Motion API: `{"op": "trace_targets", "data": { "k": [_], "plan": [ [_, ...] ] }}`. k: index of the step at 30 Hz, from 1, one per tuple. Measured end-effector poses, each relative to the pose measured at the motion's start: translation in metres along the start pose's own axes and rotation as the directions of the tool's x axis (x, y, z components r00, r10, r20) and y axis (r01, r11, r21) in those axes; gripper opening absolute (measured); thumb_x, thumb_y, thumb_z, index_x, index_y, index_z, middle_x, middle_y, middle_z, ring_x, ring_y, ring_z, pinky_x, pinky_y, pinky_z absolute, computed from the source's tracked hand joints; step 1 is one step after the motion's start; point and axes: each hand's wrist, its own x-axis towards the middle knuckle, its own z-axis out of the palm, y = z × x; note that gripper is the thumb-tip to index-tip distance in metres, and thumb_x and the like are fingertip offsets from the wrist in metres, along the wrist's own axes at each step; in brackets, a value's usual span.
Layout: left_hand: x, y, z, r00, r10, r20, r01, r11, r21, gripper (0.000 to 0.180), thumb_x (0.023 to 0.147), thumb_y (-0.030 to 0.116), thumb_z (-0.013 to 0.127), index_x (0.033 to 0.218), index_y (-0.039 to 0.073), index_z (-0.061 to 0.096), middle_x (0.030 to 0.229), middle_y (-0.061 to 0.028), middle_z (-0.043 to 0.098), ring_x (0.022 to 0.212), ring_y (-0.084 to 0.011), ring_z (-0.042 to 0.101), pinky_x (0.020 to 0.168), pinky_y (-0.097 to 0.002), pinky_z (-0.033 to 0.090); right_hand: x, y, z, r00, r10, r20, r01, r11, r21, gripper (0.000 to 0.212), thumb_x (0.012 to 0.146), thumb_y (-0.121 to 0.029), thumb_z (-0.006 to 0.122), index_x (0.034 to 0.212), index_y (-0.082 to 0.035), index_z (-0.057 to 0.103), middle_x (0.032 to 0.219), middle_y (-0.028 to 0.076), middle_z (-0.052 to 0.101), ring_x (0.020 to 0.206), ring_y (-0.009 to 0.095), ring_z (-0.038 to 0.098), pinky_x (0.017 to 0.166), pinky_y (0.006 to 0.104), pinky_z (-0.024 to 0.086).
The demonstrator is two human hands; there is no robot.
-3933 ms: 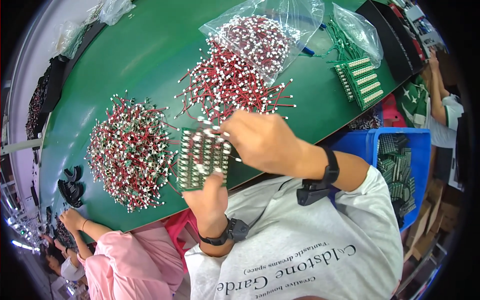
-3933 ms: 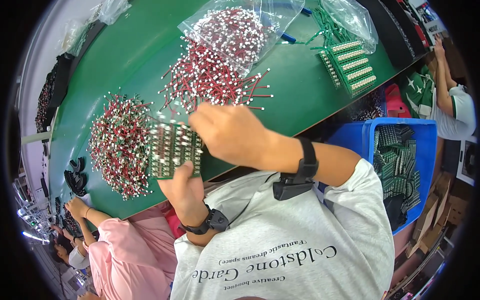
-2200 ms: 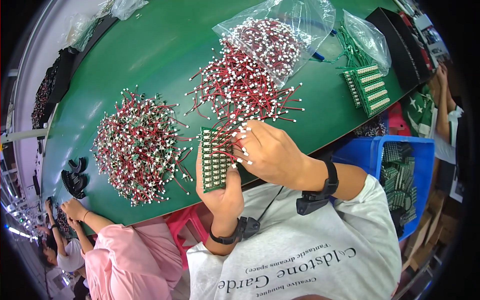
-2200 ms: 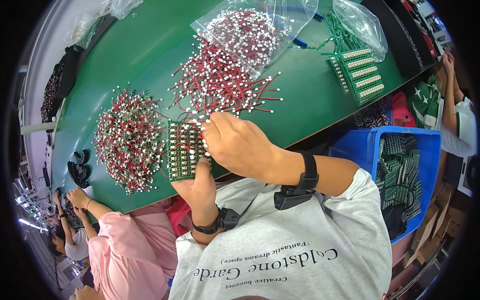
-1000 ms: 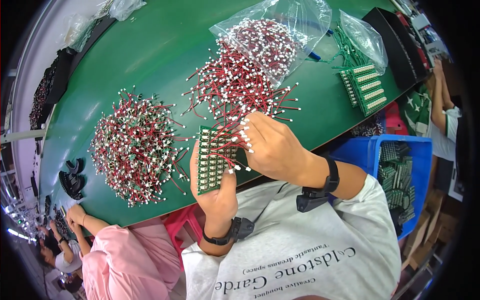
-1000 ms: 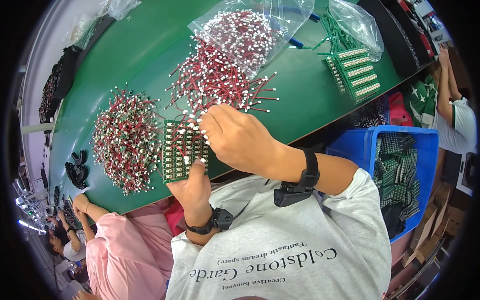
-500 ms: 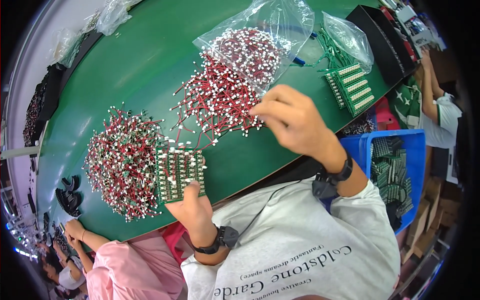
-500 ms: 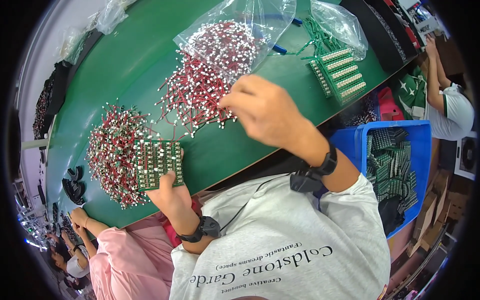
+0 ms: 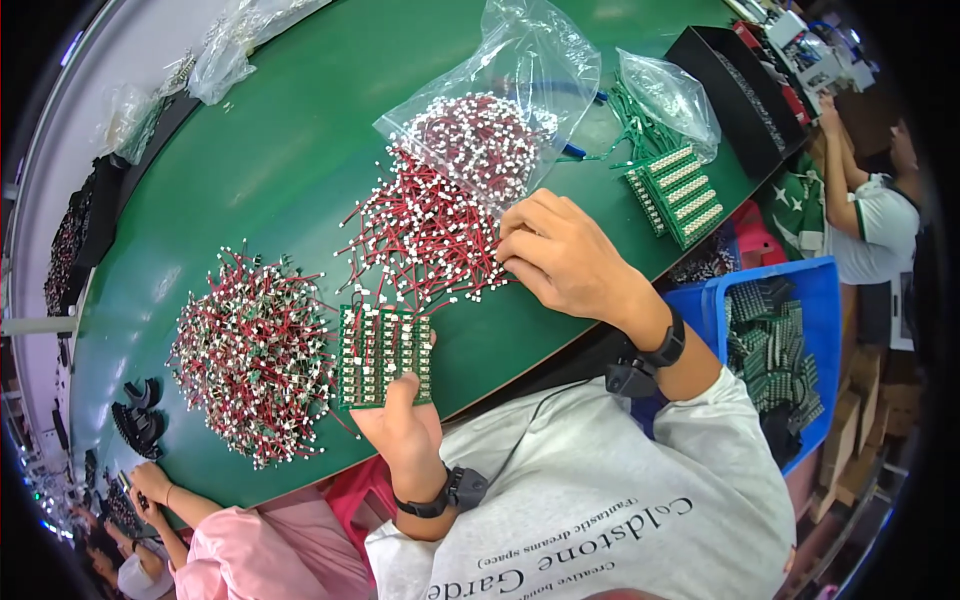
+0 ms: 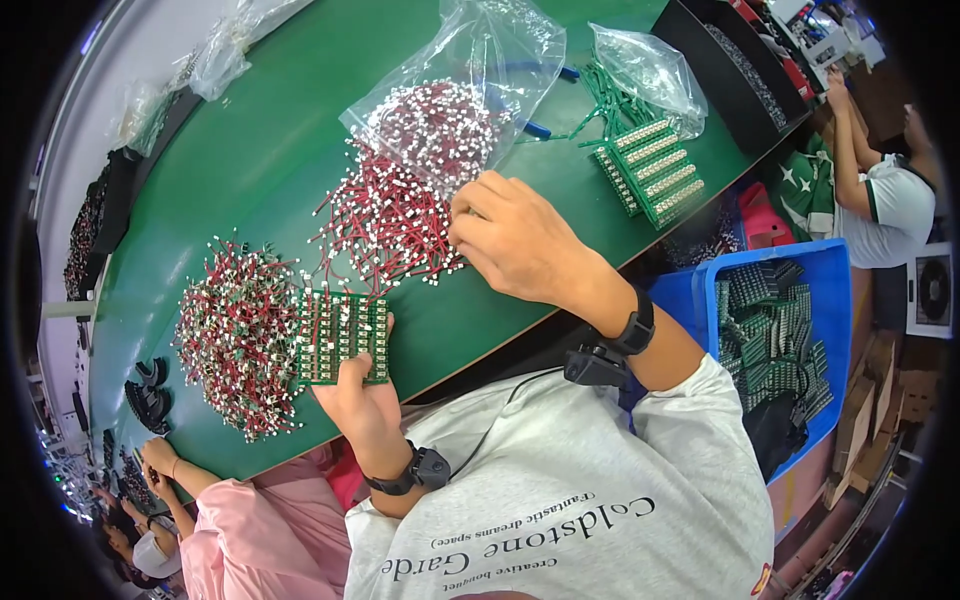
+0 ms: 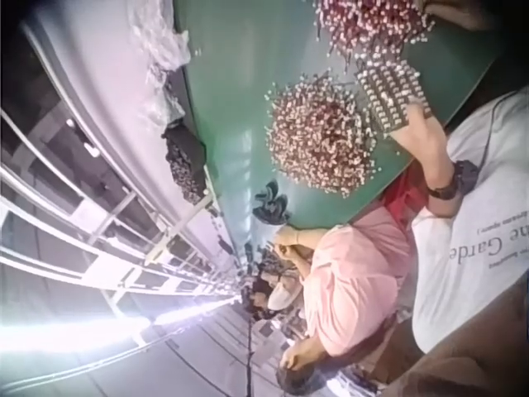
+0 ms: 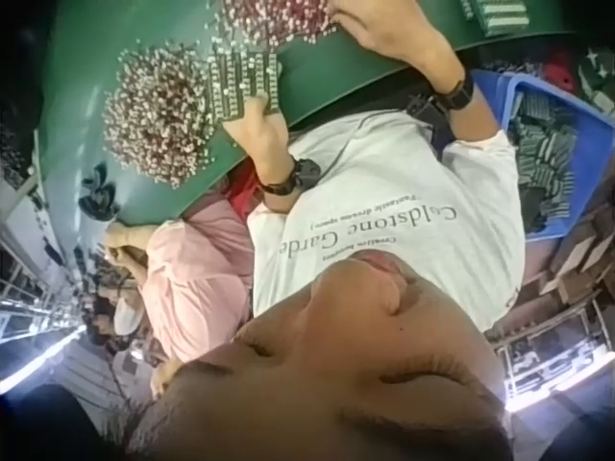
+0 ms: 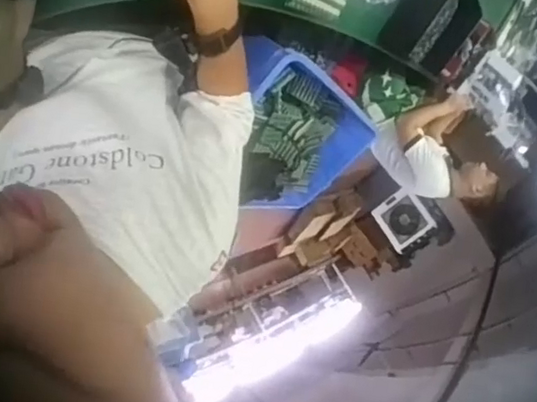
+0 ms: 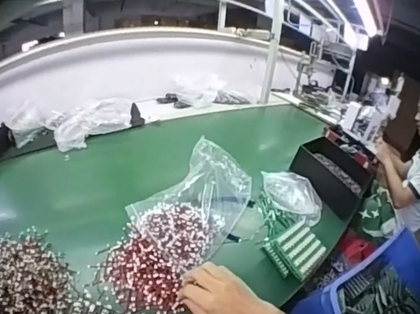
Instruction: Manually inserting electronic components into circuit boards at a factory workstation.
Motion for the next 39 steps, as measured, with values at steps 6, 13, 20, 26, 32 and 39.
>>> {"op": "trace_targets", "data": {
  "k": [6,13,20,26,32,39],
  "plan": [
    [-0.002,-0.004,0.004,1.0,-0.015,0.009,0.015,1.0,0.009,0.061,0.071,-0.013,0.042,0.132,-0.008,0.042,0.12,-0.0214,0.055,0.105,-0.0347,0.062,0.093,-0.0549,0.055,-0.005,0.006,0.008,0.999,0.024,0.038,-0.025,0.999,0.022,0.016,0.071,0.0,0.071,0.082,-0.004,0.061,0.092,0.008,0.056,0.087,0.028,0.054,0.076,0.0369,0.045],
    [-0.006,-0.005,0.004,1.0,-0.005,-0.021,0.004,1.0,-0.031,0.054,0.073,-0.017,0.044,0.127,-0.013,0.047,0.115,-0.0198,0.06,0.1,-0.027,0.065,0.091,-0.0396,0.053,-0.001,0.002,0.002,0.999,-0.003,0.033,0.001,0.998,0.064,0.015,0.072,0.0,0.07,0.081,-0.004,0.059,0.091,0.009,0.054,0.087,0.028,0.053,0.075,0.037,0.045],
    [-0.006,-0.003,0.006,1.0,0.001,-0.017,-0.002,1.0,-0.025,0.053,0.073,-0.016,0.045,0.125,-0.013,0.048,0.112,-0.0197,0.062,0.098,-0.0278,0.067,0.089,-0.0394,0.054,-0.002,0.007,0.004,0.999,-0.019,0.041,0.02,0.999,-0.034,0.016,0.073,-0.003,0.071,0.084,-0.006,0.061,0.09,0.006,0.056,0.086,0.027,0.053,0.074,0.0369,0.044],
    [-0.005,0.0,0.008,0.999,0.011,-0.036,-0.012,1.0,-0.027,0.053,0.073,-0.016,0.045,0.126,-0.013,0.048,0.111,-0.0199,0.063,0.098,-0.0285,0.067,0.089,-0.0395,0.054,0.001,-0.012,0.003,0.999,-0.043,0.029,0.042,0.998,0.039,0.018,0.07,-0.005,0.074,0.084,-0.008,0.063,0.09,0.005,0.056,0.087,0.025,0.054,0.073,0.0362,0.044],
    [-0.005,-0.003,-0.001,1.0,0.009,-0.02,-0.007,0.998,0.07,0.062,0.069,-0.015,0.041,0.131,-0.009,0.041,0.119,-0.0233,0.055,0.105,-0.0361,0.062,0.091,-0.0549,0.055,0.002,-0.011,0.018,0.991,-0.076,0.108,0.069,0.995,0.066,0.019,0.07,-0.006,0.076,0.085,-0.008,0.064,0.09,0.004,0.055,0.086,0.024,0.054,0.073,0.0359,0.045],
    [0.0,0.0,0.01,0.996,-0.081,-0.035,0.078,0.993,-0.09,0.057,0.073,-0.011,0.045,0.13,-0.009,0.041,0.117,-0.0217,0.056,0.106,-0.034,0.062,0.094,-0.0542,0.054,0.013,-0.023,0.008,0.986,-0.064,-0.154,0.094,0.977,0.194,0.02,0.071,0.003,0.074,0.085,-0.004,0.062,0.085,0.009,0.063,0.081,0.029,0.062,0.072,0.0372,0.049]
  ]
}}
